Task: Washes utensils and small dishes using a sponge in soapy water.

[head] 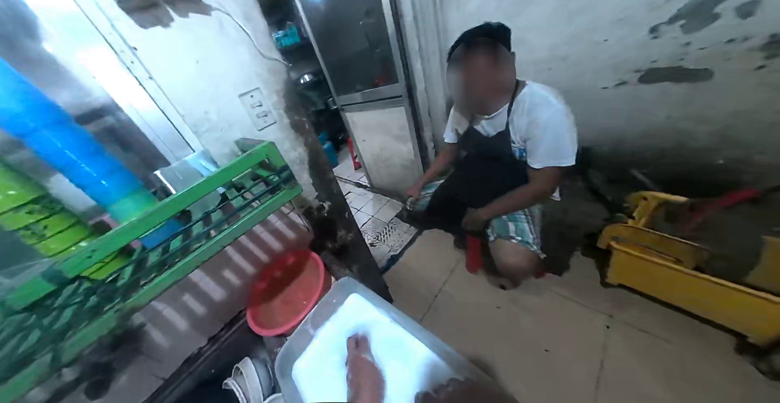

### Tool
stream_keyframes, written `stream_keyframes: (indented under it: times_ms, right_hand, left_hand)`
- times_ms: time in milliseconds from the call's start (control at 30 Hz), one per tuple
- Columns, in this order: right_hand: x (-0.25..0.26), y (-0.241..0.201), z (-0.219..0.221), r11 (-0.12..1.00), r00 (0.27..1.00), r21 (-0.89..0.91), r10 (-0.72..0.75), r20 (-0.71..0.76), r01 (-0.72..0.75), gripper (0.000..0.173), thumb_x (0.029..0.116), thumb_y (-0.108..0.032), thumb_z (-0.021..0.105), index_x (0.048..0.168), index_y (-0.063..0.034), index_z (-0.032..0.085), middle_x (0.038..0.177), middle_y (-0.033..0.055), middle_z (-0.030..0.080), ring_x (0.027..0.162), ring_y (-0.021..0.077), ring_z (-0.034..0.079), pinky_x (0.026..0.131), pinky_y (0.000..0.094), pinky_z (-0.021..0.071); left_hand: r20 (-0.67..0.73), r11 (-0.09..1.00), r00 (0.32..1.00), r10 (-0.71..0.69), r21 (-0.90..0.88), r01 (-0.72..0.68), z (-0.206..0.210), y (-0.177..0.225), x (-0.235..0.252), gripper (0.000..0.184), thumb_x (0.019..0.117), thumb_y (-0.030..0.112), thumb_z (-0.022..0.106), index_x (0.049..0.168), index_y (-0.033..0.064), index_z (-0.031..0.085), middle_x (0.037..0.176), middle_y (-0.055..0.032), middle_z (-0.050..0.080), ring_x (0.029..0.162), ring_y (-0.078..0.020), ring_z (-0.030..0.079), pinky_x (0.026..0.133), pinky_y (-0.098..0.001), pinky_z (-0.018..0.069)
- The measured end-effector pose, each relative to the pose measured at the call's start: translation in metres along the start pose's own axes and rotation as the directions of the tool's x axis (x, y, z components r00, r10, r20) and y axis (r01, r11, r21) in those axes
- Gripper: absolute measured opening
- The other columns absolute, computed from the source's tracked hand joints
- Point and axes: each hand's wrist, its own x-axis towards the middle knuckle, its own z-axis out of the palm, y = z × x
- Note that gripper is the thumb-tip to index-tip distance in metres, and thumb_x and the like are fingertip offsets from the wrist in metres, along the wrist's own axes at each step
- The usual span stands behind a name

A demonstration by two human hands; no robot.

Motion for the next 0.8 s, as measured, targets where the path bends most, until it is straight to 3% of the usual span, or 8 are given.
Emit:
stream_keyframes:
  times_ms: [133,233,300,367,433,533,633,800]
  right_hand:
    - [-0.001,-0.005,-0.005,0.997,0.996,0.018,0.08,0.047,-0.081,0.048,0.0933,-0.017,0.069,0.139,-0.0086,0.059,0.121,0.0234,0.069,0.11,0.0454,0.067,0.09,0.0653,0.0521]
    - [-0.001,-0.014,-0.015,0.979,0.968,0.007,0.201,0.151,-0.204,0.053,0.0966,-0.028,0.067,0.144,-0.0092,0.054,0.124,0.0242,0.068,0.112,0.0462,0.066,0.092,0.0668,0.0509]
    - [0.001,-0.018,-0.019,0.974,0.958,-0.004,0.224,0.18,-0.227,0.057,0.0963,-0.03,0.068,0.148,-0.011,0.052,0.128,0.0235,0.067,0.116,0.046,0.065,0.095,0.0675,0.0496]
    - [0.003,-0.017,-0.017,0.979,0.967,0.001,0.203,0.154,-0.206,0.056,0.0948,-0.027,0.069,0.146,-0.0117,0.054,0.129,0.0221,0.067,0.116,0.045,0.065,0.095,0.0667,0.0493]
    - [0.006,-0.014,-0.013,0.978,0.979,0.081,0.183,0.093,-0.191,0.051,0.0932,-0.025,0.071,0.14,-0.0093,0.059,0.128,0.0215,0.067,0.115,0.0431,0.066,0.094,0.066,0.0506]
    - [0.016,-0.01,-0.018,0.891,0.959,0.358,0.274,0.066,-0.279,0.064,0.0892,-0.022,0.078,0.144,-0.0007,0.053,0.133,0.027,0.063,0.124,0.0444,0.061,0.105,0.0648,0.0454]
    - [0.024,-0.022,-0.03,0.532,0.909,0.81,0.417,0.002,-0.246,0.082,0.0831,-0.012,0.081,0.152,0.0026,0.038,0.13,0.0263,0.062,0.118,0.035,0.064,0.103,0.0522,0.0516]
    - [0.063,-0.058,-0.043,0.287,0.934,0.952,0.358,-0.005,-0.104,0.092,0.0724,-0.005,0.079,0.153,-0.0066,0.035,0.12,0.0191,0.067,0.101,0.0271,0.071,0.086,0.0462,0.0607]
  left_hand:
    - [-0.007,0.95,0.989,-0.148,-0.277,0.141,-0.01,-0.006,0.008,0.057,0.0986,-0.001,0.056,0.151,-0.0084,0.038,0.154,-0.0316,0.04,0.145,-0.0392,0.04,0.121,-0.0461,0.0331]
    - [0.195,0.849,0.961,-0.195,-0.457,0.265,-0.034,-0.016,-0.007,0.029,0.105,0.005,0.05,0.128,-0.01,0.059,0.115,-0.0237,0.065,0.104,-0.0282,0.063,0.094,-0.0415,0.0515]
    - [0.272,0.638,0.945,-0.179,-0.7,0.323,-0.043,-0.018,-0.014,0.019,0.1055,0.005,0.048,0.115,-0.0064,0.06,0.081,-0.0075,0.059,0.065,-0.0125,0.057,0.062,-0.0277,0.0507]
    - [0.319,0.447,0.941,-0.115,-0.829,0.336,-0.053,-0.022,-0.018,0.017,0.1039,0.002,0.05,0.117,-0.0052,0.057,0.077,-0.0048,0.06,0.055,-0.0094,0.055,0.051,-0.0241,0.0491]
    - [0.285,0.548,0.952,-0.114,-0.781,0.3,-0.068,-0.018,-0.026,0.022,0.103,0.004,0.053,0.122,-0.0038,0.058,0.081,-0.006,0.063,0.053,-0.0082,0.053,0.048,-0.0228,0.0471]
    - [0.177,0.883,0.982,-0.059,-0.45,0.134,-0.101,-0.006,-0.042,0.033,0.1072,0.02,0.05,0.128,0.0001,0.067,0.107,-0.0135,0.07,0.085,-0.0198,0.065,0.081,-0.0372,0.0527]
    - [0.16,0.987,0.987,-0.023,-0.155,0.049,-0.122,0.001,-0.053,0.037,0.1093,0.022,0.044,0.127,-0.0009,0.068,0.131,-0.0221,0.065,0.127,-0.034,0.06,0.112,-0.0498,0.0434]
    - [0.138,0.988,0.989,-0.046,-0.141,0.065,-0.128,0.008,-0.072,0.033,0.1076,0.016,0.047,0.127,-0.0032,0.065,0.131,-0.023,0.063,0.123,-0.0346,0.062,0.108,-0.0495,0.0472]
